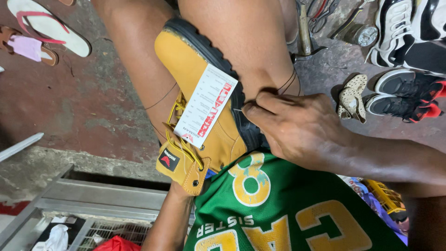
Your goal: The person stitches the sole of a yellow boot using a needle and thread while holding it on their lap, pulling the thread through the sole repeatedly.
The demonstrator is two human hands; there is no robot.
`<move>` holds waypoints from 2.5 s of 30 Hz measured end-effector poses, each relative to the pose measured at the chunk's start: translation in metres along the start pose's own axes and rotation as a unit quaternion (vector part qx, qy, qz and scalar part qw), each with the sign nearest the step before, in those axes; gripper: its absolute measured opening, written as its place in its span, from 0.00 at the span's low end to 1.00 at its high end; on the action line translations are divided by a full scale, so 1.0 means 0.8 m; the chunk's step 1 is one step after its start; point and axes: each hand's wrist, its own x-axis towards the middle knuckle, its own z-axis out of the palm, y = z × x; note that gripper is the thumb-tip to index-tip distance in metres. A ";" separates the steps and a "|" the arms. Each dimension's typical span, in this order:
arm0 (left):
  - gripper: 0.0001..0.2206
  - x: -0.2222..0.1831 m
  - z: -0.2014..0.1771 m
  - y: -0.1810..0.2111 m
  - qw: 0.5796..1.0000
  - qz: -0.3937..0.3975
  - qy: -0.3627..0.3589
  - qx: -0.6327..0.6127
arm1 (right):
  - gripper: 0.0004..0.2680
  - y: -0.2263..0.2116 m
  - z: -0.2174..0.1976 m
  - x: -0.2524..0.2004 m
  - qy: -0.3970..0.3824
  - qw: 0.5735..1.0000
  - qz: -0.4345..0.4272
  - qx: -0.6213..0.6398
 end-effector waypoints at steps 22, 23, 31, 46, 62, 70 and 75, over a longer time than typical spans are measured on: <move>0.10 0.033 -0.088 0.204 0.907 -0.390 0.128 0.098 | 0.09 0.043 -0.035 0.026 -0.005 0.983 0.137 0.122; 0.07 0.044 -0.090 0.227 0.942 -0.245 0.176 0.146 | 0.09 0.042 -0.032 0.031 -0.009 0.985 0.124 0.118; 0.19 0.209 -0.031 0.266 0.889 0.273 0.019 0.367 | 0.12 0.038 -0.016 0.046 -0.052 0.988 0.066 0.133; 0.21 0.321 0.013 0.206 0.920 0.305 -0.091 0.230 | 0.20 0.032 0.001 -0.020 -0.013 0.908 0.098 0.407; 0.16 0.312 0.013 0.206 0.887 0.354 -0.177 0.238 | 0.29 -0.019 -0.001 -0.026 -0.095 0.950 0.206 0.215; 0.14 0.308 0.015 0.203 0.889 0.366 -0.159 0.224 | 0.11 -0.036 0.008 -0.016 -0.050 0.985 0.158 0.048; 0.13 0.309 0.005 0.221 0.871 0.375 -0.204 0.243 | 0.20 -0.046 -0.008 -0.011 0.028 0.991 0.123 0.046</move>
